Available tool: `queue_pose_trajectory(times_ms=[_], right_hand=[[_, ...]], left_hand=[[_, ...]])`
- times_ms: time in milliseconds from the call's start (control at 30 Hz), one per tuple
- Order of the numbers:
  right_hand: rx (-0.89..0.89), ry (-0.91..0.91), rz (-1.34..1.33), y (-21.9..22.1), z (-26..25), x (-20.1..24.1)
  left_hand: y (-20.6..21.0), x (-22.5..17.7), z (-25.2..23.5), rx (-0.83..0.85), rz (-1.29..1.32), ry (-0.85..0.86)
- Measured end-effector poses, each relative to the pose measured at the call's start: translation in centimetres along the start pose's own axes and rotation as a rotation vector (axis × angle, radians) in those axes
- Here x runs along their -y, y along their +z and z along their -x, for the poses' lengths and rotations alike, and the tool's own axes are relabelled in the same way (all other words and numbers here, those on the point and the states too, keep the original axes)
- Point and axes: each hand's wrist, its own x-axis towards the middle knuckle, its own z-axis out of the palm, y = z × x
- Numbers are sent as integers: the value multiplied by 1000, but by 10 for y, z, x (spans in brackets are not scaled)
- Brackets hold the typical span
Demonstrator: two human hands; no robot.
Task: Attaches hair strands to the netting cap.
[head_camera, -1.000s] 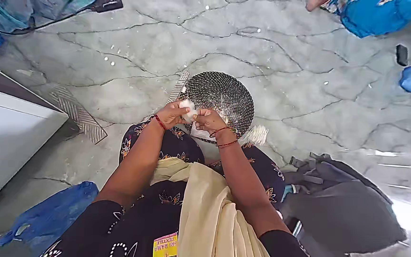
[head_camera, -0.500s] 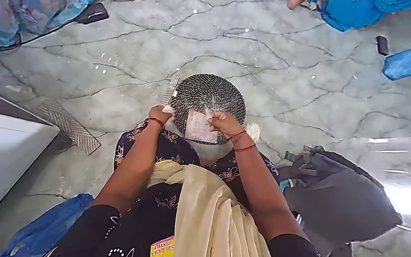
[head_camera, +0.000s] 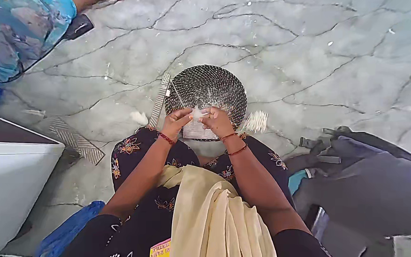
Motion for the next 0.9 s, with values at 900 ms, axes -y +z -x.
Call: queue_pose_trajectory(times_ms=[900], right_hand=[[24, 159, -171, 10, -17, -9]], left_hand=[[-4, 17, -15, 2, -39, -109]])
